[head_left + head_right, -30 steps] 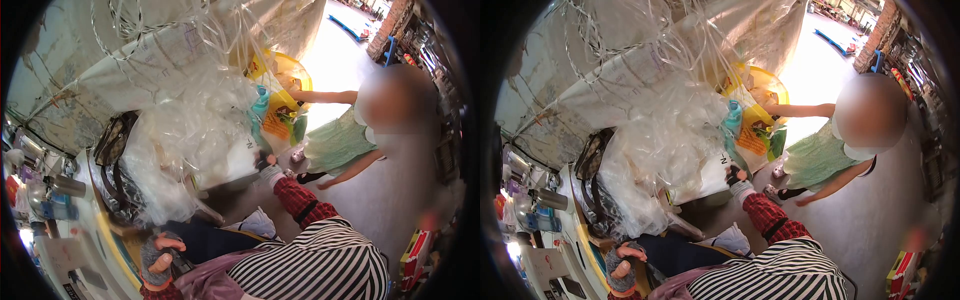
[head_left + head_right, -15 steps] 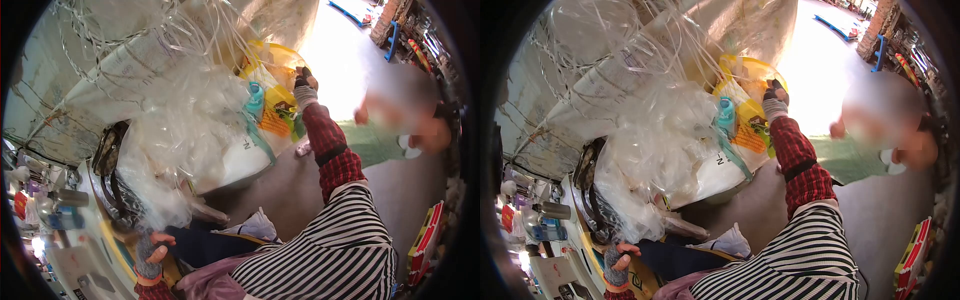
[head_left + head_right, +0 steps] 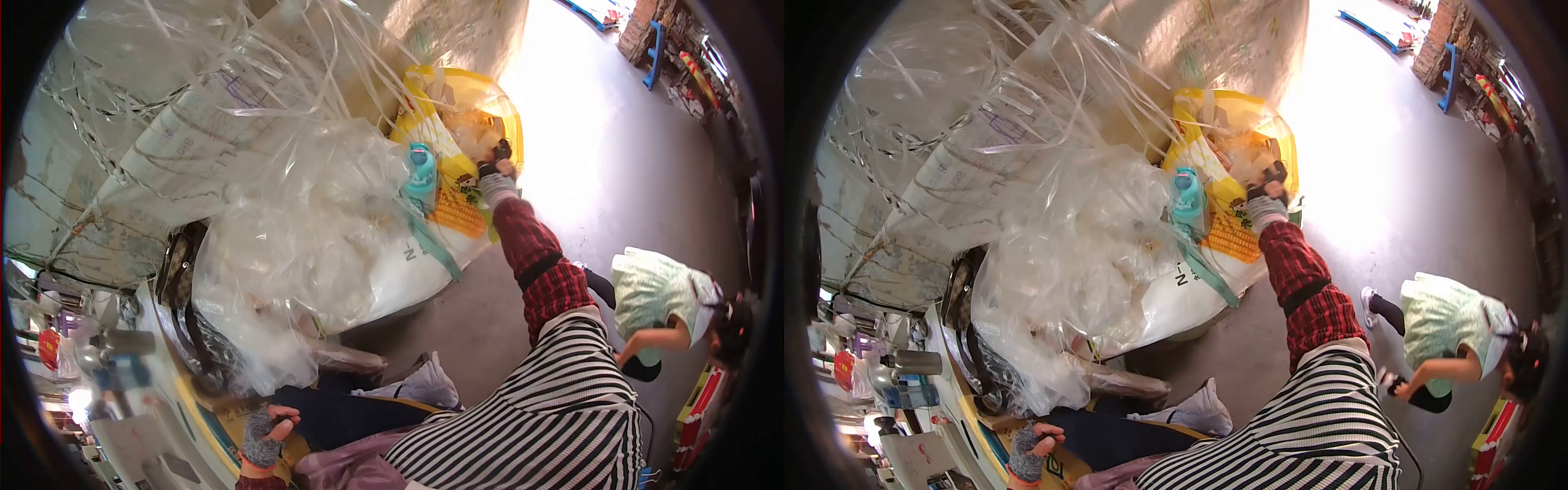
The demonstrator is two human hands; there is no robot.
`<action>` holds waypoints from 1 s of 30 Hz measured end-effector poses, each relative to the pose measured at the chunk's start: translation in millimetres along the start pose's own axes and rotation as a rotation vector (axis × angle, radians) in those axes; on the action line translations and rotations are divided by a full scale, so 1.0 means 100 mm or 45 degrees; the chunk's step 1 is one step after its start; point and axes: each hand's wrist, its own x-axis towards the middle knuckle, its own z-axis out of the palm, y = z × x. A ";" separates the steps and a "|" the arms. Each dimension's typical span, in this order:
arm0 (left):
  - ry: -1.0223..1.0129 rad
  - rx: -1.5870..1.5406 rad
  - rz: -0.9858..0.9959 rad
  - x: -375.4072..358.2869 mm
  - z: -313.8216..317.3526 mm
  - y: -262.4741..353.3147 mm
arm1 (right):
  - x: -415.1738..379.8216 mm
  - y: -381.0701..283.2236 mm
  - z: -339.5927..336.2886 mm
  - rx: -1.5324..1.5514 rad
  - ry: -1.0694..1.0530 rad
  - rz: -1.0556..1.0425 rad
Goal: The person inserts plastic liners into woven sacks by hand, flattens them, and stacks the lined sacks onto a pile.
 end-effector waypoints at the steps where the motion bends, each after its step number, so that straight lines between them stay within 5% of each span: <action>1: 0.007 0.062 -0.048 0.01 0.02 0.00 | 0.02 0.05 0.02 0.456 0.418 0.160; 2: 0.014 0.123 -0.097 0.02 0.03 0.01 | 0.06 0.10 0.03 0.912 0.835 0.321; 4: 0.032 0.179 -0.101 0.05 0.04 0.02 | 0.20 0.23 -0.07 0.873 0.965 0.190; 6: 0.048 0.234 -0.105 0.08 0.06 0.00 | 0.31 0.22 -0.12 0.835 0.757 0.286; 8: 0.034 0.283 -0.155 0.14 0.07 -0.08 | 0.44 0.22 -0.12 0.503 0.144 0.380; 12: -0.020 0.363 -0.097 0.13 0.12 -0.24 | 1.35 0.58 0.66 0.136 -0.006 0.352; 14: -0.058 0.489 -0.217 0.10 0.10 -0.26 | 1.48 0.55 0.53 0.200 -0.110 0.763; 15: -0.059 0.484 -0.216 0.09 0.07 -0.29 | 0.91 0.50 0.13 0.957 0.332 0.625; 16: -0.041 0.462 -0.204 0.08 0.04 -0.32 | 0.87 0.54 0.07 1.074 0.505 0.555; 18: -0.026 0.436 -0.195 0.05 0.01 -0.36 | 0.94 0.57 -0.07 1.177 0.628 0.569; 21: 0.050 0.314 -0.194 0.04 0.03 -0.21 | 0.74 0.56 -0.35 2.140 0.748 0.319; 22: 0.050 0.309 -0.196 0.05 0.03 -0.19 | 0.90 0.69 -0.26 2.136 0.746 0.316; 24: 0.053 0.279 -0.159 0.04 0.04 -0.17 | 1.22 1.00 -0.04 1.298 0.753 -0.027; 25: 0.061 0.290 -0.129 0.04 0.06 -0.17 | 1.08 0.90 -0.28 1.339 0.524 0.115; 29: 0.072 0.261 -0.186 0.04 0.04 -0.23 | 0.88 0.89 -0.72 1.213 0.306 0.043; 30: 0.073 0.276 -0.188 0.03 0.03 -0.27 | 0.72 0.86 -0.89 0.948 0.197 0.090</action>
